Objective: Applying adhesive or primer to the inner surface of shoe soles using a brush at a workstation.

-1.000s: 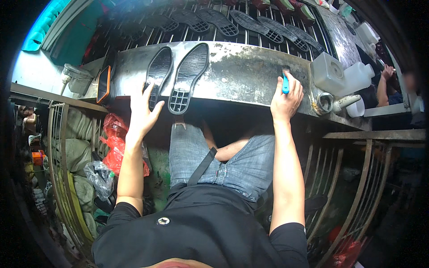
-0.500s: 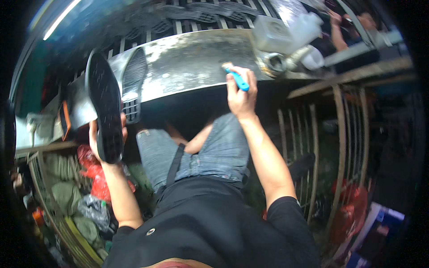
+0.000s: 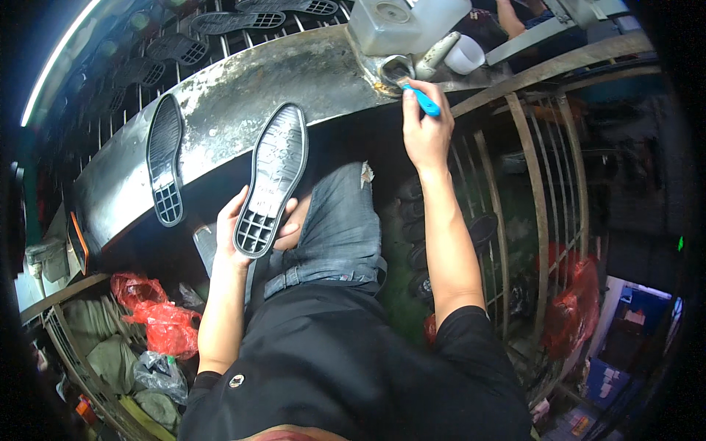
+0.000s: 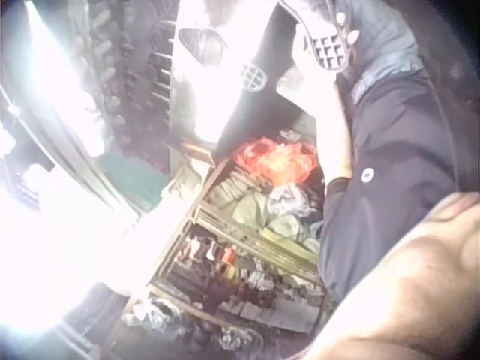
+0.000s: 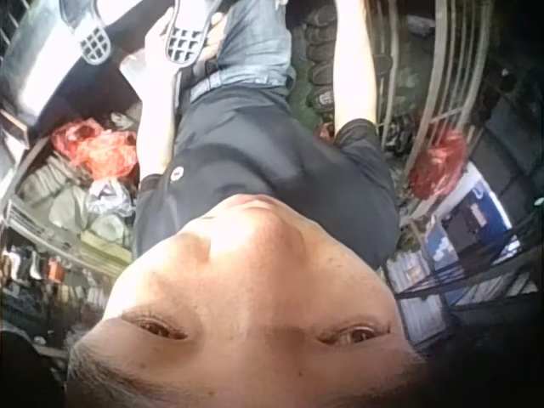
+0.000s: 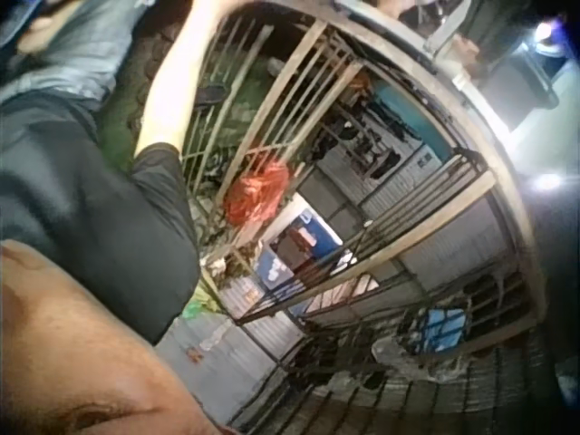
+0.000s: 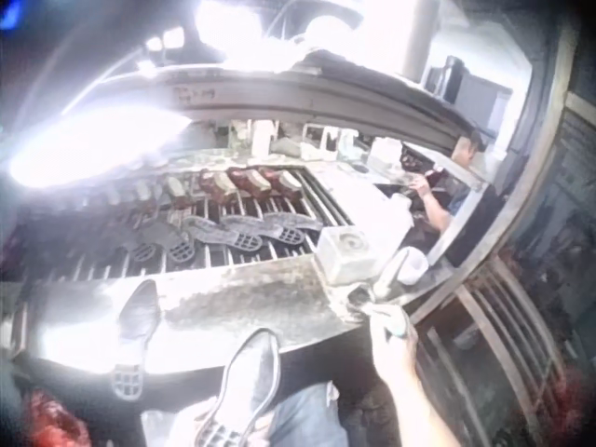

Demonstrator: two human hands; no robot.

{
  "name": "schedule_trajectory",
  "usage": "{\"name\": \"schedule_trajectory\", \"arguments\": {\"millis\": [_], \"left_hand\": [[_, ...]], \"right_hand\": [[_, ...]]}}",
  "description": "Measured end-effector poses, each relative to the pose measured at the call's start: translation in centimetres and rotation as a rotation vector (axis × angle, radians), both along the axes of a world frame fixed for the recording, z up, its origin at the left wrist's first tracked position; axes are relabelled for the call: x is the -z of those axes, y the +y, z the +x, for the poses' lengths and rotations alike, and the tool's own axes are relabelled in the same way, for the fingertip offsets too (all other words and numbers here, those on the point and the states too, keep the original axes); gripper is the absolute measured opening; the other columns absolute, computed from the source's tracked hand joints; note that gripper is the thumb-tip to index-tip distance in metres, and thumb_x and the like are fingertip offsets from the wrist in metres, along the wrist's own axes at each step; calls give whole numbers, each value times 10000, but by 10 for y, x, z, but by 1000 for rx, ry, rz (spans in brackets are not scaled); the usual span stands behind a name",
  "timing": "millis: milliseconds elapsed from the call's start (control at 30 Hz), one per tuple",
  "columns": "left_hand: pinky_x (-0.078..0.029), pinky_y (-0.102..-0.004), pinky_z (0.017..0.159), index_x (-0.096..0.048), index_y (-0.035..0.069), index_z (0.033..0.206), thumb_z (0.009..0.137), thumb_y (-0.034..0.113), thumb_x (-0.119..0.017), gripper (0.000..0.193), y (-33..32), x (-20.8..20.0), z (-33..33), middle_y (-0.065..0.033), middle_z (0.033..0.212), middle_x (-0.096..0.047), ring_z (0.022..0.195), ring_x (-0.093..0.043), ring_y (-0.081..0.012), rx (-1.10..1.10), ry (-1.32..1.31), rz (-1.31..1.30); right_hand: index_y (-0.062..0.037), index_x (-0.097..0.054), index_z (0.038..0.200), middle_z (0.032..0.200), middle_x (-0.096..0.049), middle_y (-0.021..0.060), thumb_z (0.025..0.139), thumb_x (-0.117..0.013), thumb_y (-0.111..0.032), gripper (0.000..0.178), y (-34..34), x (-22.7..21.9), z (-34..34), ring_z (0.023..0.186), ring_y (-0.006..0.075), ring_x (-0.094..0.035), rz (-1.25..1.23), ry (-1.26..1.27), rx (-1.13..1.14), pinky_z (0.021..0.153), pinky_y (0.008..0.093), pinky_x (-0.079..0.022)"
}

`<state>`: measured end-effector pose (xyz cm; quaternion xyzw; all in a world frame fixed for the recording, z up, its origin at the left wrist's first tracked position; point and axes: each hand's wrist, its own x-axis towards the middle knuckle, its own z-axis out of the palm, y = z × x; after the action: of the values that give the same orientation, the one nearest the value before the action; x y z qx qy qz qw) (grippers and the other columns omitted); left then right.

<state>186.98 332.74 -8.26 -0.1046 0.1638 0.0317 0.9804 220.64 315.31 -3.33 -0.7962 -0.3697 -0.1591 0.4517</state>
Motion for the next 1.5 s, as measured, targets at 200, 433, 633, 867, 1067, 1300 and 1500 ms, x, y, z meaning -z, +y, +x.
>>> {"name": "schedule_trajectory", "arguments": {"millis": [200,433,633,867,1067,1300,1500], "left_hand": [[-245,-774,1288,-458,-67,1602,1135,480,-477,720,-9,16,-30,-292,1628,-522,1521,-493,-465,-240,182,-37],[-241,-688,1333,-439,-67,1618,1145,505,-448,742,-12,10,-44,-294,1635,-513,1536,-478,-460,-302,193,67],[-261,-692,1326,-504,-59,1579,1144,412,-441,644,-12,8,-45,-269,1588,-577,1501,-526,-450,-301,162,74],[-270,-711,1313,-370,58,1702,1130,320,-397,630,-11,2,-42,-223,1661,-516,1515,-524,-431,-288,-1,229],[-401,-559,1292,-263,-8,1727,1126,349,-504,740,-13,-20,-32,-235,1730,-409,1560,-483,-375,-216,-3,581],[-373,-516,1316,-348,53,1715,1179,541,-394,726,-15,1,-29,-170,1717,-456,1570,-468,-337,-288,159,447],[-349,-595,1325,-539,-36,1541,1135,643,-448,797,-18,12,-20,-238,1594,-568,1491,-530,-412,-380,263,247]], "right_hand": [[13,-674,1206,1105,-761,112,1156,-606,-190,219,12,18,-33,976,169,-729,355,378,-44,909,329,-580],[-25,-766,1152,1051,-788,107,1041,-733,-133,159,74,30,-129,970,278,-769,27,398,-565,1032,435,-560],[-63,-763,1119,1087,-805,88,1020,-745,-173,149,76,27,-122,1081,342,-756,10,269,-380,1178,550,-458],[-60,-751,1080,1040,-788,130,1004,-753,-151,118,82,16,-85,991,364,-748,39,294,-267,1077,564,-502],[-57,-717,994,914,-756,95,967,-762,-108,73,26,11,-100,888,326,-747,-53,28,-361,1084,532,-512],[-26,-726,1176,1111,-781,149,1088,-698,-201,198,11,-4,-4,1045,333,-751,-86,23,102,936,423,-569],[20,-721,1125,1002,-797,141,1096,-694,-178,203,22,13,-37,950,232,-774,241,293,75,885,386,-594]]}}
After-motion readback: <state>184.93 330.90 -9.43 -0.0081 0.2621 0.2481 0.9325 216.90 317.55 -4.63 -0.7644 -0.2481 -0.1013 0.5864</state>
